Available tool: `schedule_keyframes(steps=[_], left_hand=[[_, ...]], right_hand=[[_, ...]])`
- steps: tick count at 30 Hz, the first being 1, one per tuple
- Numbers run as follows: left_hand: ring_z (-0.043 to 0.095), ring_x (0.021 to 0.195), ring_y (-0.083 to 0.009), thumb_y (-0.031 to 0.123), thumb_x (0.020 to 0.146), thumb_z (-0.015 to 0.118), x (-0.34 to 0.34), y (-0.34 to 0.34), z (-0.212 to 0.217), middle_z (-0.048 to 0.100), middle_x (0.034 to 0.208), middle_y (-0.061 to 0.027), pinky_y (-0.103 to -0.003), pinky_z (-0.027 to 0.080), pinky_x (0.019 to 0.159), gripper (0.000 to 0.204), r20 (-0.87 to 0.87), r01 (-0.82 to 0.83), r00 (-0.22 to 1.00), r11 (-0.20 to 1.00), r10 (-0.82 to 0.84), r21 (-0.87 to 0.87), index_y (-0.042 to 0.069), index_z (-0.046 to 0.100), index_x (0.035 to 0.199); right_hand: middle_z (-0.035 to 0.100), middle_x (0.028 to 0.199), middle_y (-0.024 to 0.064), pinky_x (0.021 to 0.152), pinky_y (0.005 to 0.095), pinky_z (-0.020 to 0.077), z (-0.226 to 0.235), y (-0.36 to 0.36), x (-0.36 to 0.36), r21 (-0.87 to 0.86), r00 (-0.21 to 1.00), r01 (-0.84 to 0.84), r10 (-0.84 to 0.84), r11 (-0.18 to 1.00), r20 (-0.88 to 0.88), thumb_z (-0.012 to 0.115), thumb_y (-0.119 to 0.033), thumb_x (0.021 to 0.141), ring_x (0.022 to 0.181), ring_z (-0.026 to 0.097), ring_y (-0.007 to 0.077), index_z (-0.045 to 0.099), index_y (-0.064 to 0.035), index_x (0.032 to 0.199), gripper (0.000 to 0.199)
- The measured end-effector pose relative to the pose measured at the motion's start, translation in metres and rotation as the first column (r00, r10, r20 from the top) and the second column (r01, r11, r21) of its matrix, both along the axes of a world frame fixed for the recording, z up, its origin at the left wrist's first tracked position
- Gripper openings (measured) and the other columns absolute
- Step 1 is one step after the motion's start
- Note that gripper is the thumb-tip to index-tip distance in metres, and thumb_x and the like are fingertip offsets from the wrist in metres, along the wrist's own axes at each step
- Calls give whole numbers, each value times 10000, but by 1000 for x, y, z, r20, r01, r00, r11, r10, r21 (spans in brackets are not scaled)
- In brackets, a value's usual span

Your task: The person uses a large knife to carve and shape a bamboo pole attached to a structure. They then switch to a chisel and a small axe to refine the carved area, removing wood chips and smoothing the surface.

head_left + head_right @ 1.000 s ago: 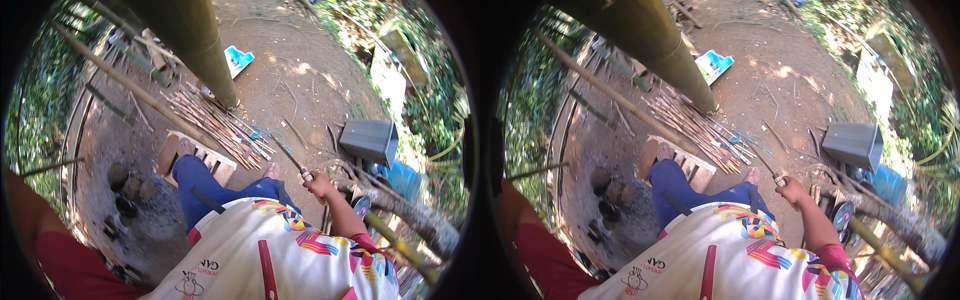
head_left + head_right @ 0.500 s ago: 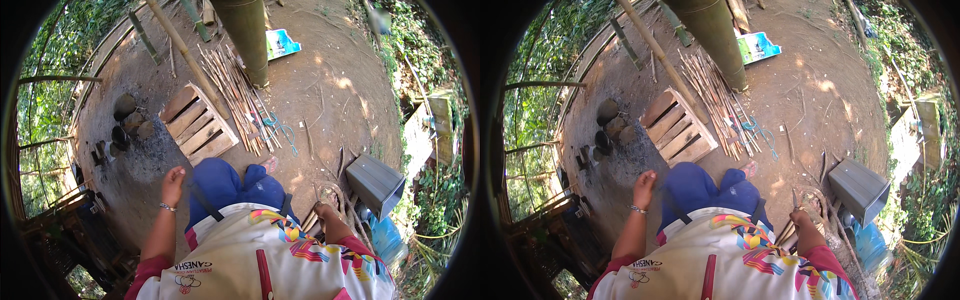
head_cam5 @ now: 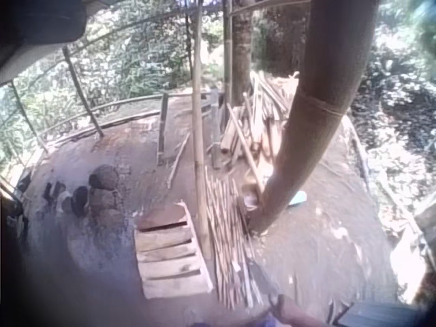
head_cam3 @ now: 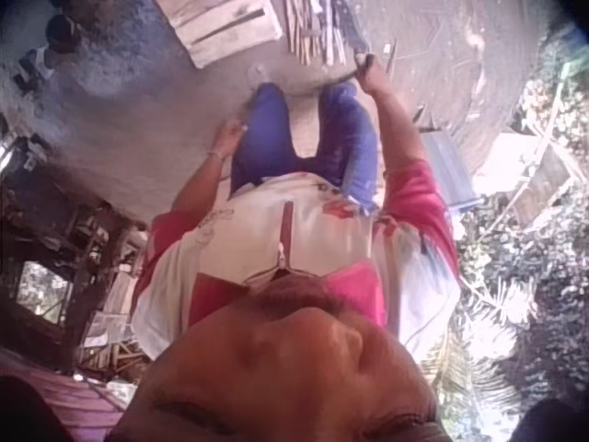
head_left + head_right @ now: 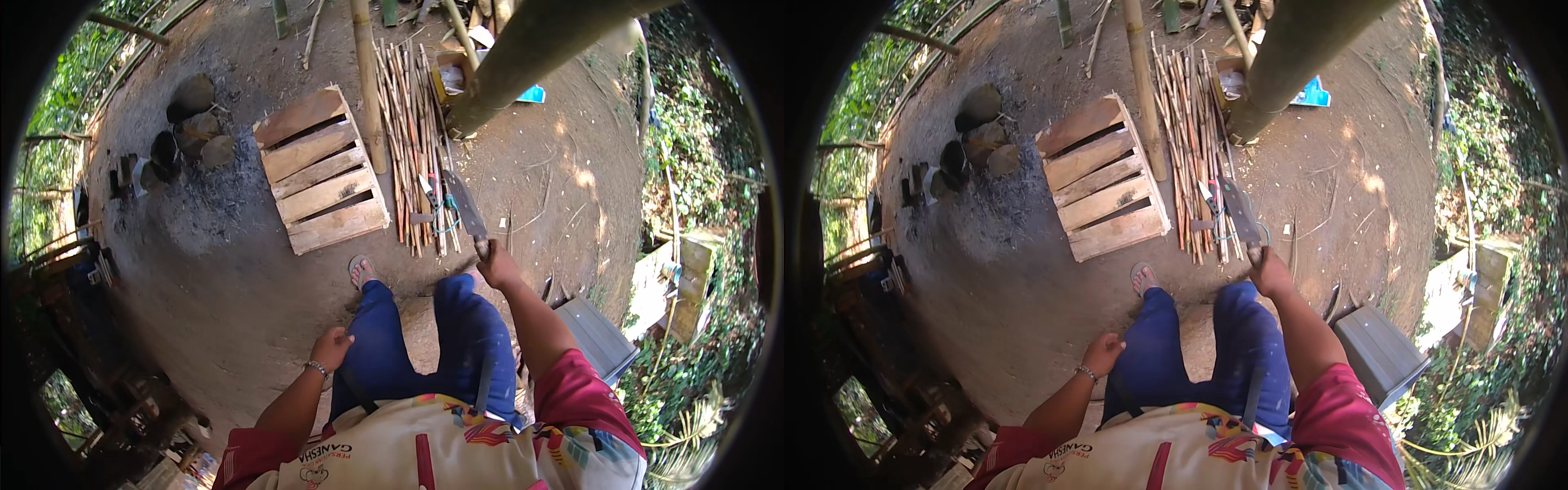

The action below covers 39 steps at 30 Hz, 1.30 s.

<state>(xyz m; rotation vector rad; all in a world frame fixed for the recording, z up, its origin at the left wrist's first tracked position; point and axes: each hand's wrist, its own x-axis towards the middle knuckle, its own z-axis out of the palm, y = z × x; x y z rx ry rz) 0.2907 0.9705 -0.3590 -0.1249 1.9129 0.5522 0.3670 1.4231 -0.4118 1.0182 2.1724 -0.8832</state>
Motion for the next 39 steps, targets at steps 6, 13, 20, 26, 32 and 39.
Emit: schedule_keyframes(steps=[6,13,20,26,32,39], left_hand=[[491,1269,-356,389,861,698,46,-1,-39,527,1356,-215,-418,395,1059,616,-46,62,997,995,-58,82,-7,531,1303],[489,1231,-389,399,755,765,111,61,-55,560,1286,-214,-483,396,1045,606,-282,110,948,984,-146,-141,23,598,1200],[507,1201,-384,271,766,769,117,82,-57,576,1244,-195,-477,401,1025,481,-239,16,969,984,-60,-180,35,605,1153],[510,1196,-384,269,769,765,119,67,-61,575,1241,-199,-470,402,1024,474,-221,3,974,988,-38,-155,32,609,1149],[510,1198,-383,274,755,768,121,58,-62,581,1234,-187,-468,411,1018,459,-209,-51,978,986,18,-158,37,635,1126],[508,1198,-390,280,774,751,118,67,-59,576,1224,-207,-475,393,1029,462,-215,-83,975,985,49,-152,35,619,1143]], right_hand=[[629,1078,276,898,504,479,-163,35,-141,162,980,-186,194,969,-35,617,-265,845,1026,609,434,506,-11,1149,411],[599,1239,165,1007,470,412,-332,74,-250,416,894,-321,417,851,-164,606,-294,880,1174,554,350,482,-60,1296,494],[582,1253,169,1041,441,390,-356,26,-188,412,711,-47,320,910,-626,673,-186,828,1191,520,355,515,-80,1322,529],[613,982,180,839,458,507,-380,-18,-87,159,810,-289,330,944,-486,615,-77,812,943,605,383,640,-97,1053,244],[624,1090,84,934,409,440,-365,20,-195,500,593,-439,659,746,-462,515,-55,861,1076,560,304,632,-118,1078,255],[464,1428,-32,1183,466,180,-370,52,-262,504,104,-863,987,28,125,431,-136,949,1399,336,193,487,-302,1379,464]])
